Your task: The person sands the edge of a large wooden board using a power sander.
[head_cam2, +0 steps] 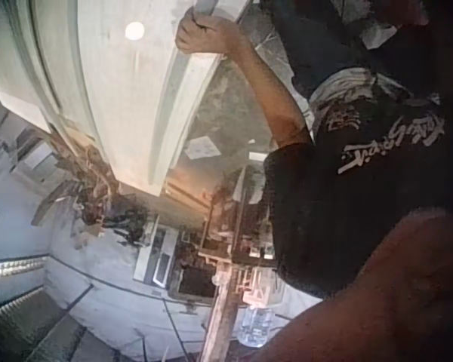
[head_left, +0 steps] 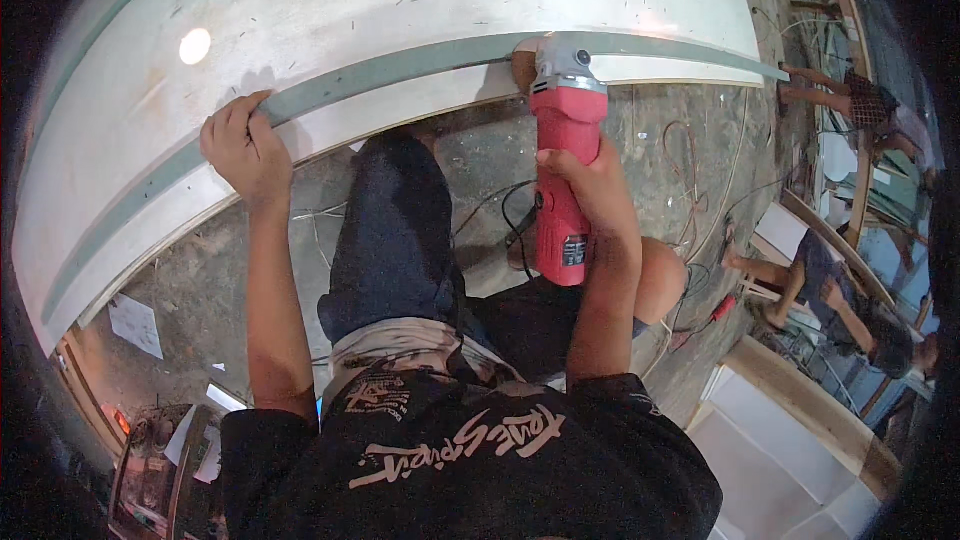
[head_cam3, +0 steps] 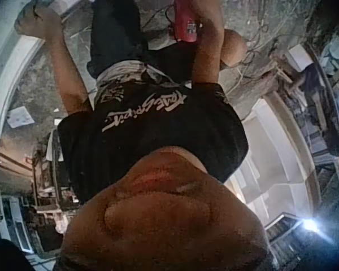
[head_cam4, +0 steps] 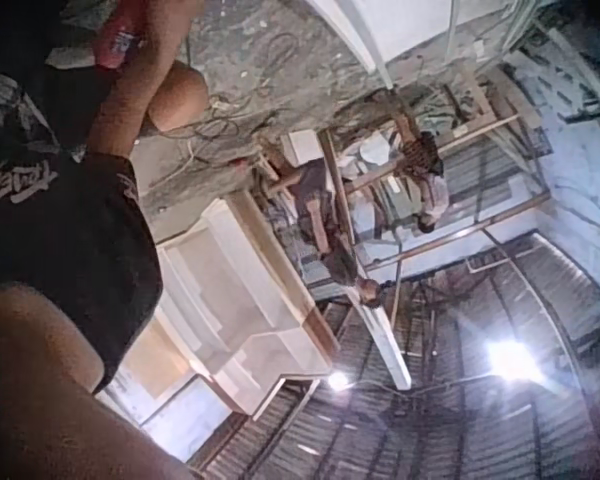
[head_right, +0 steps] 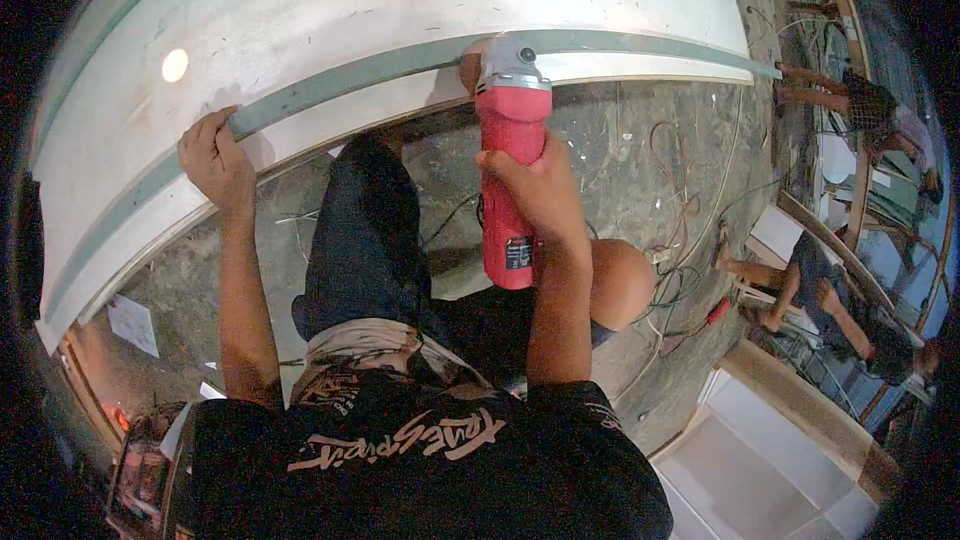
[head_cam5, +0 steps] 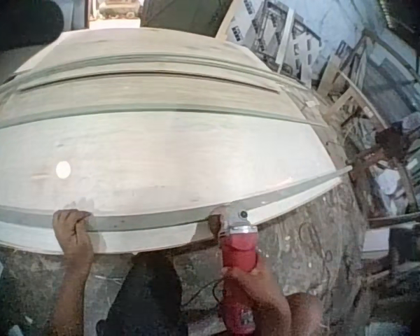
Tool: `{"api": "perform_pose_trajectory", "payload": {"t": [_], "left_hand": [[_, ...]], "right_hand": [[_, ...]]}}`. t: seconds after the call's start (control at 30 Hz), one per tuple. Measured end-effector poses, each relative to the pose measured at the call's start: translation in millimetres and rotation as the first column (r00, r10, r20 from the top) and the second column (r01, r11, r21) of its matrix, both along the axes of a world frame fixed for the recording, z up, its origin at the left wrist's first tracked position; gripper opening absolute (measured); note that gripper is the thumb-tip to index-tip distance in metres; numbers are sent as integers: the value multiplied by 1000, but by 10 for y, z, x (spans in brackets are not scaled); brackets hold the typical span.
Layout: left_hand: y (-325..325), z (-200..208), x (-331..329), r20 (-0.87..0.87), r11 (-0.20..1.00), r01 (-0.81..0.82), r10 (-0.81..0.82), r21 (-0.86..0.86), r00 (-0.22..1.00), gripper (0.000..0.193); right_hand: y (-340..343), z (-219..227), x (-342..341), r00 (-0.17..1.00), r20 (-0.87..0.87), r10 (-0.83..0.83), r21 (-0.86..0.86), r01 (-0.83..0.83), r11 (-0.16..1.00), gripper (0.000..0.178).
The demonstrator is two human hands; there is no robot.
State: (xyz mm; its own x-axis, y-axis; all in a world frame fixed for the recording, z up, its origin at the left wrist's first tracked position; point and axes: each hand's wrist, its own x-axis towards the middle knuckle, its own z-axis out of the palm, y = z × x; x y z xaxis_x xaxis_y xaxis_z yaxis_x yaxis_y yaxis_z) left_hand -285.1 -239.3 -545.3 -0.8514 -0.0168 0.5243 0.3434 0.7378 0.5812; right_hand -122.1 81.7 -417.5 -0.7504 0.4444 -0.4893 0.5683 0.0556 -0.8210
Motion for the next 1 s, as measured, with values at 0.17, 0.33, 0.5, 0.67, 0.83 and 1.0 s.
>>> {"api": "perform_pose_trajectory", "payload": {"t": [0.17,0.33,0.5,0.67,0.83,1.0], "left_hand": [[-58,47,70,-95,997,17,-10,79,995,24],[-848,196,204,-204,999,-46,41,-22,978,33],[-1944,131,99,54,827,62,-39,-558,998,40],[-1801,117,-95,200,903,170,-96,-395,975,35],[-1218,99,-24,209,977,210,-215,48,954,34],[-921,100,34,103,973,217,-208,-76,973,35]], "right_hand": [[56,-21,175,999,-14,-38,74,39,997,35],[149,-49,371,1000,9,-10,107,9,994,43],[113,-68,386,997,23,-72,57,71,996,45],[2,81,270,994,103,24,47,-29,998,44],[-271,24,145,992,49,120,-9,-120,993,48],[-422,-139,99,960,-28,279,44,-278,960,44]]}}
